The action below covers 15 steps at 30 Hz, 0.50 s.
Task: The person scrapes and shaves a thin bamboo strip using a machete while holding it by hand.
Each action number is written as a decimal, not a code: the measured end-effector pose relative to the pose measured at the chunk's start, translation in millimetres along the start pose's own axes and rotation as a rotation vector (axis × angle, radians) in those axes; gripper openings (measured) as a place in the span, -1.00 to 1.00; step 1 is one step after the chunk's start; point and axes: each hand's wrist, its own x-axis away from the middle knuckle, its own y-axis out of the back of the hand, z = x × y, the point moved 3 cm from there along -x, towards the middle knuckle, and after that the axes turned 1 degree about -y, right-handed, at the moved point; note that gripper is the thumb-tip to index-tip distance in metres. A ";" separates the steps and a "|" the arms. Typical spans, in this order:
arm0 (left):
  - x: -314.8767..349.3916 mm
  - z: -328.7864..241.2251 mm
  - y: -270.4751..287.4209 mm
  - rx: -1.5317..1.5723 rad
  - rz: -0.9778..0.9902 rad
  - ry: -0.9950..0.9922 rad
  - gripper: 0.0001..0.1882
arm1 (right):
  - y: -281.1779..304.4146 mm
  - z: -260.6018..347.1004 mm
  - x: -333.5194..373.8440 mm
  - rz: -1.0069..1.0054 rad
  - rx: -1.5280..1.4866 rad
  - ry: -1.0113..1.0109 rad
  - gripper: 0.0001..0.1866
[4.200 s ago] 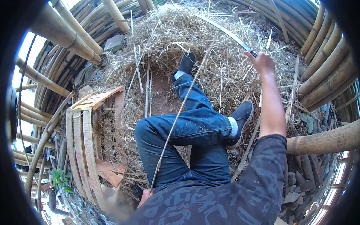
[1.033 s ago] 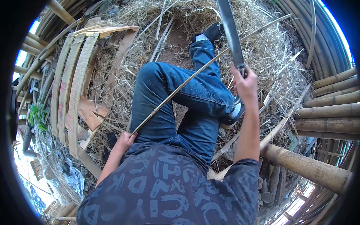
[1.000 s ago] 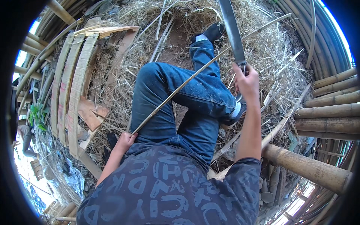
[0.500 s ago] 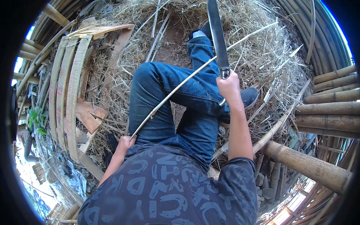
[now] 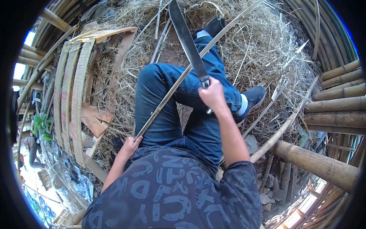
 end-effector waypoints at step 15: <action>-2.1 3.0 -5.5 -0.013 -0.094 -0.069 -0.30 | 30.0 -9.1 -23.7 0.097 0.275 -0.026 -0.72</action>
